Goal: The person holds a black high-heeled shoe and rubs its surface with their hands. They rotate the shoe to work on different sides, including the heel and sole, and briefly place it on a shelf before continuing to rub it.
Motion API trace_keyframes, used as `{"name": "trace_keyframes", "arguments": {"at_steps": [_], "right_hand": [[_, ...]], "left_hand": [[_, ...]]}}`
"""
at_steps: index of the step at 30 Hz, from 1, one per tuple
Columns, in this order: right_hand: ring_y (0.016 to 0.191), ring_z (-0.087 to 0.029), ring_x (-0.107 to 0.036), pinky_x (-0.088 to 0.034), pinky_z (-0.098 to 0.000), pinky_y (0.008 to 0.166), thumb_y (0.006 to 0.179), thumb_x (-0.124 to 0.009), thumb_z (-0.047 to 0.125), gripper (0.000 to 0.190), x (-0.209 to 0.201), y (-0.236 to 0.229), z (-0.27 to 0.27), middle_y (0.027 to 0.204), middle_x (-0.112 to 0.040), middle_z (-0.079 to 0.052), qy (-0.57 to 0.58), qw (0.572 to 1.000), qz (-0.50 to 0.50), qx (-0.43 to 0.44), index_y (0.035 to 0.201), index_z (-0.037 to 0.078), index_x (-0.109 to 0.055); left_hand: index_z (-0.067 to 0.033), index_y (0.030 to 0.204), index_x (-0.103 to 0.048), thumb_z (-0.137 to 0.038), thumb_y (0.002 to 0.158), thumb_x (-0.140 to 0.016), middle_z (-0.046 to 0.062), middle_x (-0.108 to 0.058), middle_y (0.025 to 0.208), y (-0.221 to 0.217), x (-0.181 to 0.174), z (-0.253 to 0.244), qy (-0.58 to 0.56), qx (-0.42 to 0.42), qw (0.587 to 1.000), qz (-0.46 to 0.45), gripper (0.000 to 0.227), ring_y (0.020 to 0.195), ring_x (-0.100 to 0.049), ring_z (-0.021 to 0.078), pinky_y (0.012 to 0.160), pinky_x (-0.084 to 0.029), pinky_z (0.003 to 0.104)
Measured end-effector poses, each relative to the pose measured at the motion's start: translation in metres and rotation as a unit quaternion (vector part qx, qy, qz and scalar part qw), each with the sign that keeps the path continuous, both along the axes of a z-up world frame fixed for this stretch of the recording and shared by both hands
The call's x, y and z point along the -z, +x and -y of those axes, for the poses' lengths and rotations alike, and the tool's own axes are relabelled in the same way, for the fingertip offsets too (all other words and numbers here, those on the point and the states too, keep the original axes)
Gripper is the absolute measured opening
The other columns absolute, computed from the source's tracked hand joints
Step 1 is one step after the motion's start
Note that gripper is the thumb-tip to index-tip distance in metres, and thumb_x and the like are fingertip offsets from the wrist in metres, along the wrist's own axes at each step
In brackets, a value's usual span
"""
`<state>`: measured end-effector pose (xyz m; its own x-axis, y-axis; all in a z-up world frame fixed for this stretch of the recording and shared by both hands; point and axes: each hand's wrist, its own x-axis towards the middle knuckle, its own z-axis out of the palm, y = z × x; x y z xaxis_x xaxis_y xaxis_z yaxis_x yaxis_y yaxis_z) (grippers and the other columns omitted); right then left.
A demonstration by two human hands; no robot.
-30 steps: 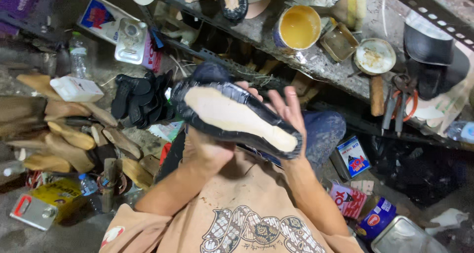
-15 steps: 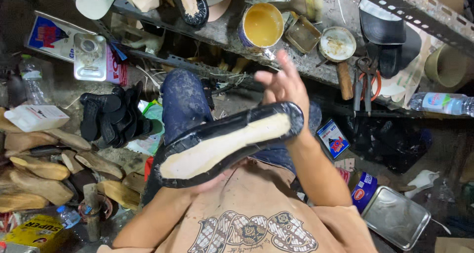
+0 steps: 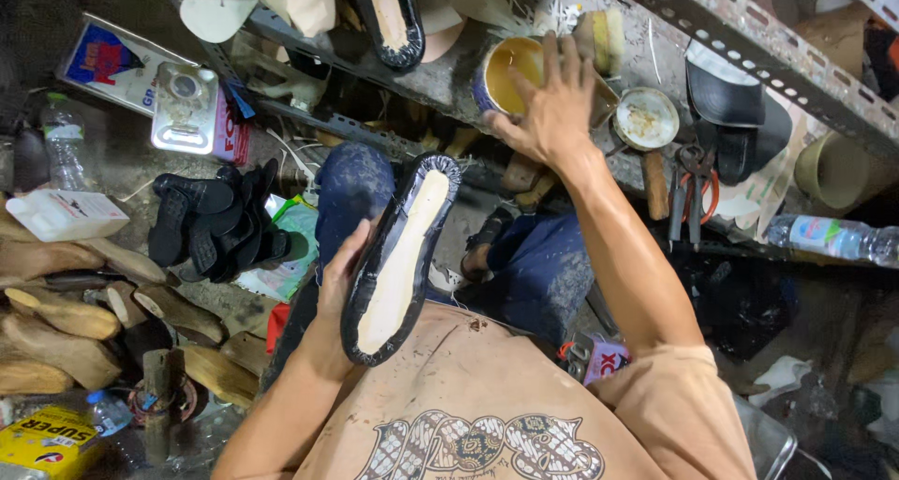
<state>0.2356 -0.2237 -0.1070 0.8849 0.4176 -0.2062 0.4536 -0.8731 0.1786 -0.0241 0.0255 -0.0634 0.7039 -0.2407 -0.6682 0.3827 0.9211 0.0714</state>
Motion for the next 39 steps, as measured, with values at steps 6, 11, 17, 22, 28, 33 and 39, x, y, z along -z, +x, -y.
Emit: {"name": "trace_keyframes", "arguments": {"at_steps": [6,11,17,22,28,33,39], "right_hand": [[0.118,-0.041,-0.052,-0.043,-0.0629,0.089,0.103,-0.043,0.054,0.057,-0.076,-0.047,-0.005,0.134,-0.049,-0.03,0.173,0.982,0.078,0.003,0.142,0.014,-0.051],[0.137,-0.04,-0.05,-0.016,-0.0692,0.111,0.092,-0.075,0.037,0.027,-0.094,-0.092,0.031,0.126,-0.069,-0.011,0.157,0.975,0.131,-0.09,0.113,0.021,-0.075],[0.144,-0.046,-0.037,-0.027,-0.062,0.122,0.101,-0.054,0.045,0.041,-0.135,-0.154,-0.028,0.149,-0.049,-0.019,0.42,0.886,0.122,-0.151,0.126,0.018,-0.073],[0.156,-0.041,-0.006,-0.008,-0.0586,0.126,0.106,-0.037,0.063,0.052,-0.085,-0.156,-0.042,0.167,-0.026,-0.013,0.424,0.871,0.145,-0.2,0.134,0.036,-0.072],[0.154,-0.049,-0.007,-0.003,-0.0631,0.123,0.105,-0.033,0.064,0.057,-0.081,-0.187,-0.036,0.165,-0.03,-0.021,0.356,0.89,0.222,-0.179,0.141,0.036,-0.067],[0.154,-0.041,-0.021,-0.007,-0.0601,0.125,0.1,-0.042,0.064,0.048,-0.083,-0.212,-0.03,0.154,-0.051,-0.012,0.428,0.867,0.127,-0.223,0.126,0.04,-0.074],[0.162,-0.034,0.004,0.008,-0.0584,0.134,0.11,-0.018,0.069,0.062,-0.082,-0.164,-0.036,0.173,-0.007,-0.01,0.348,0.892,0.196,-0.212,0.164,0.039,-0.026]], "left_hand": [[0.0035,0.131,-0.065,-0.043,0.099,-0.057,0.03,-0.071,0.114,0.007,0.005,-0.003,-0.098,-0.014,0.992,0.077,0.057,0.092,-0.072,0.0358,0.085,-0.059,0.042],[-0.0033,0.124,-0.072,-0.036,0.101,-0.058,0.027,-0.073,0.112,0.012,-0.022,0.007,-0.108,-0.057,0.992,0.028,0.042,0.098,-0.075,0.0333,0.083,-0.063,0.042],[-0.0082,0.139,-0.061,-0.033,0.102,-0.053,0.026,-0.071,0.121,0.011,-0.012,0.013,-0.059,-0.041,0.994,0.088,0.046,0.105,-0.073,0.0344,0.092,-0.059,0.045],[-0.0188,0.157,-0.04,-0.036,0.107,-0.043,0.012,-0.05,0.155,-0.004,-0.001,0.021,-0.128,-0.042,0.949,0.284,0.053,0.131,-0.059,0.0318,0.116,-0.04,0.048],[-0.0114,0.147,-0.056,-0.032,0.102,-0.052,0.023,-0.07,0.126,0.002,-0.028,0.021,-0.007,-0.026,0.994,0.104,0.049,0.109,-0.071,0.0321,0.096,-0.056,0.043],[-0.01,0.142,-0.059,-0.03,0.103,-0.049,0.021,-0.072,0.123,0.011,-0.085,0.026,0.014,-0.019,0.997,0.074,0.045,0.105,-0.071,0.0269,0.101,-0.052,0.044],[-0.0099,0.153,-0.046,-0.032,0.103,-0.052,0.018,-0.066,0.132,0.001,-0.029,0.025,-0.013,-0.016,0.983,0.183,0.055,0.1,-0.07,0.0245,0.08,-0.056,0.034]]}}
